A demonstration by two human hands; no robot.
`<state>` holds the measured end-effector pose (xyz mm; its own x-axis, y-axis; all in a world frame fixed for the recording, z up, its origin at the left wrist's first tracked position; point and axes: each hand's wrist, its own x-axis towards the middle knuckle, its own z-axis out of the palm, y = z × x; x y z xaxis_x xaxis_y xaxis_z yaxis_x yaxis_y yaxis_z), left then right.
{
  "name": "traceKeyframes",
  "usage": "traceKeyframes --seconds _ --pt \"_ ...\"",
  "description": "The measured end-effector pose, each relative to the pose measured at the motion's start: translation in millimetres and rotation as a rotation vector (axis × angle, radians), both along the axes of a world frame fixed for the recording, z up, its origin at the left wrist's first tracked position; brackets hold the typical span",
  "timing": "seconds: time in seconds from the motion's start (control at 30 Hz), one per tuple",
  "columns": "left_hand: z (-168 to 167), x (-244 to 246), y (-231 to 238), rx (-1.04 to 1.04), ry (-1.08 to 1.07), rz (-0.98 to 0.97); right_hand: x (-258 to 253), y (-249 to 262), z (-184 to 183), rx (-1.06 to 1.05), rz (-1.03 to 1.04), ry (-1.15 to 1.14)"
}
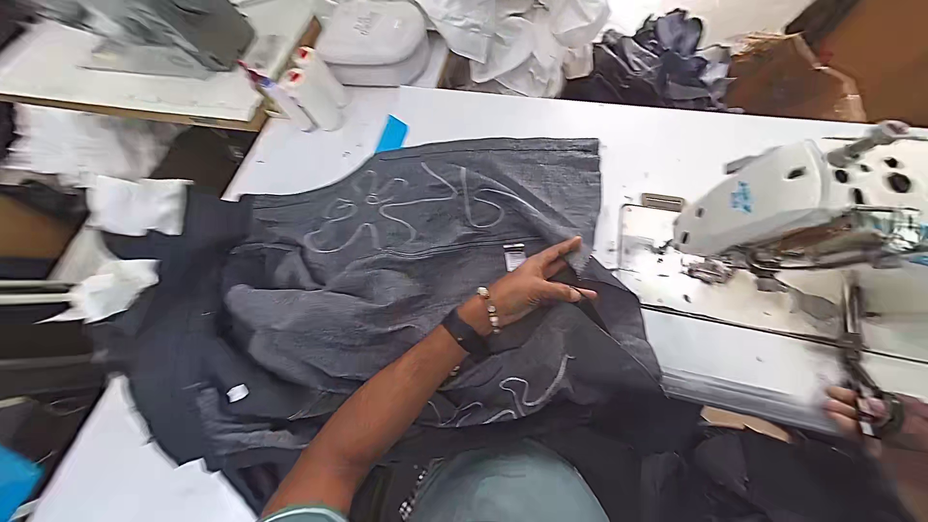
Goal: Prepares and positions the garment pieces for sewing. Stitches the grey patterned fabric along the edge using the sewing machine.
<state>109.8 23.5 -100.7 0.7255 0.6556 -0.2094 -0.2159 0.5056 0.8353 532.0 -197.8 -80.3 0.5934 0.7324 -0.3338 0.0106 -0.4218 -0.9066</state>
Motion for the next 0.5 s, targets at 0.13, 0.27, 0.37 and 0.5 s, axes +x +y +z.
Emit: traceKeyframes --seconds 0.13,0.27,0.37,0.5 --pt "3.4 1.4 0.4 -0.029 -0.023 -0.063 -45.6 -62.7 -6.3 0.599 0.081 0.669" --pt "4.6 1.6 1.2 -0.048 -0.010 -0.163 -119.1 -47.9 5.4 0.600 0.395 0.884" --pt "3.9 7.4 0.8 -0.047 -0.021 -0.212 -134.7 -9.7 10.0 0.317 0.585 0.788" --pt "3.7 6.6 -1.5 -0.035 0.005 -0.221 -146.4 34.2 6.8 0.162 0.820 0.724"
